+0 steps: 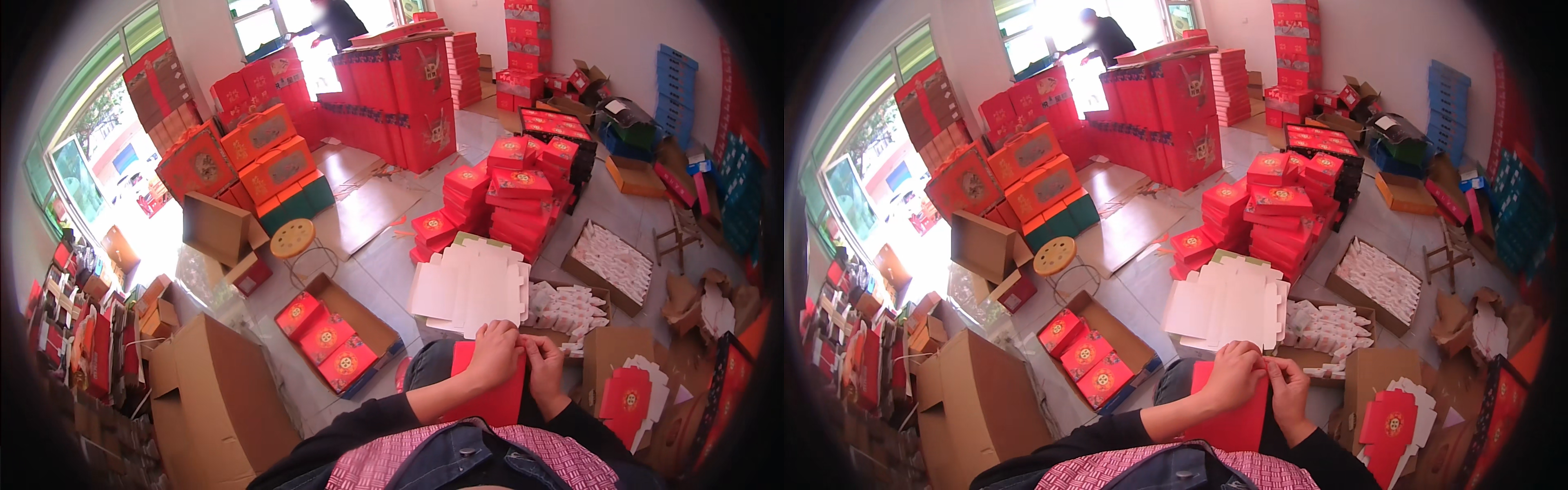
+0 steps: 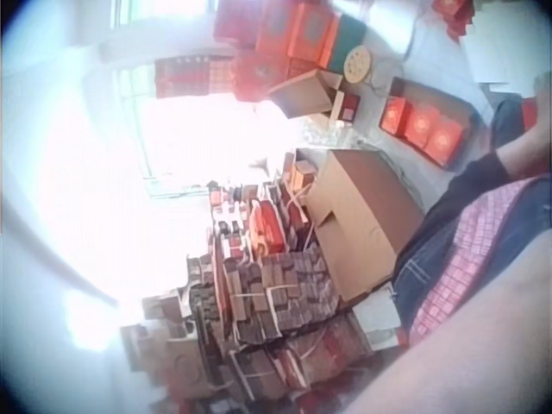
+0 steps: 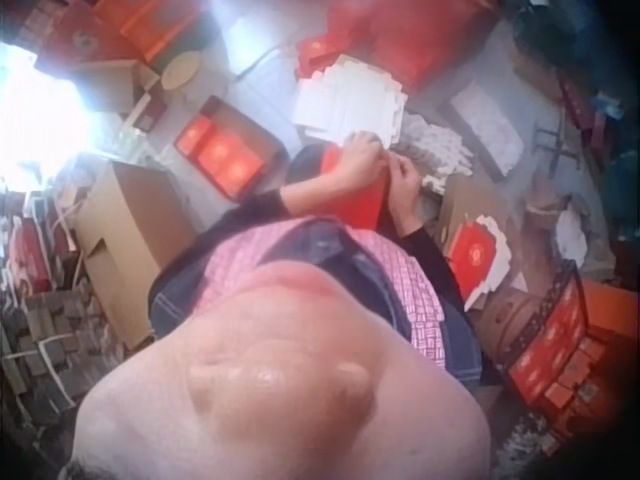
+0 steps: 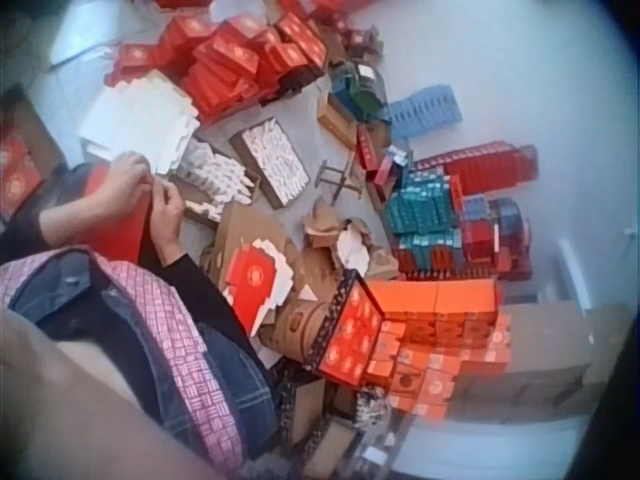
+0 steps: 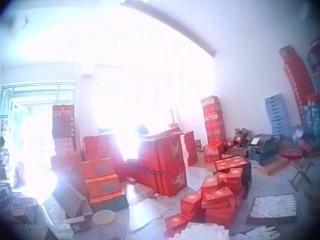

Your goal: The person assembles red cardboard boxes by folding and tucking flaps. They then place the finished boxes into a larger container.

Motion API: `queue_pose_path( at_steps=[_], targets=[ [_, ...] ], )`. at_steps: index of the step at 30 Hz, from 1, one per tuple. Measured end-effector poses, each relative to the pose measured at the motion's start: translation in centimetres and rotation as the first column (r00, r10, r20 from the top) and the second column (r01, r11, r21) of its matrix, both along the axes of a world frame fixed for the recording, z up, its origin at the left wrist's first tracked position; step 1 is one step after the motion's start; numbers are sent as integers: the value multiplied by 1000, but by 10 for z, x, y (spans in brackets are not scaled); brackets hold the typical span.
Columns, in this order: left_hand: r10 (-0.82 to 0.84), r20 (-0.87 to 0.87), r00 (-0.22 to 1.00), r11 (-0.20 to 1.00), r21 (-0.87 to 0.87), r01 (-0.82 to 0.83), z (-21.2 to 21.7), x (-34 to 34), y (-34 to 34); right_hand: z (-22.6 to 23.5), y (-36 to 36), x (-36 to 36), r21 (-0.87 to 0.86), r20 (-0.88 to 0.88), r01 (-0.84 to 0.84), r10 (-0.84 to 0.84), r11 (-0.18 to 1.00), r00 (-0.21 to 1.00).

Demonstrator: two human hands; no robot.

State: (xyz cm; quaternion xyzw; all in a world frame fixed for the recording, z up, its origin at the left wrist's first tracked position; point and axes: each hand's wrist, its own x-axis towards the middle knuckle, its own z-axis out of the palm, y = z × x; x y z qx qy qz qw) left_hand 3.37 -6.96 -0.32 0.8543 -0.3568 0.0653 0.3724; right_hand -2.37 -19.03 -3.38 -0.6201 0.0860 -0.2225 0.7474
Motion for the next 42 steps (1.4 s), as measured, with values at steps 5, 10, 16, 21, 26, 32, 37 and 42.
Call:
queue_pose_path(
  at_steps=[5,10,16,21,26,32,37,42],
  targets=[
    [40,0,999,998,47,-40,7,-3,1,1,5,-2,-143,9,-11,13,990,1000],
    [16,52,999,998,-62,-13,19,25,31,4,-4,-5,-73,22,-77,79,994,997],
    [-336,-724,603,881,-467,-70,-22,26,92,6,-8,-4,-364,51,-100,127,926,991],
    [-372,-665,648,706,-656,-268,-42,-3,76,-1,4,-4,-174,49,-137,147,975,988],
    [-299,-651,698,768,-598,-229,-42,-7,73,-4,4,-15,-95,-21,-171,170,981,985],
    [-168,-687,707,795,-518,-315,-42,-5,67,19,-16,-14,-547,77,-102,171,831,982],
    [-104,-744,660,756,-490,-433,-43,8,75,28,-37,3,-970,242,236,375,63,895],
    [-521,-781,345,569,-619,-541,-48,23,59,32,-34,30,-953,252,103,558,285,791]
  ],
)
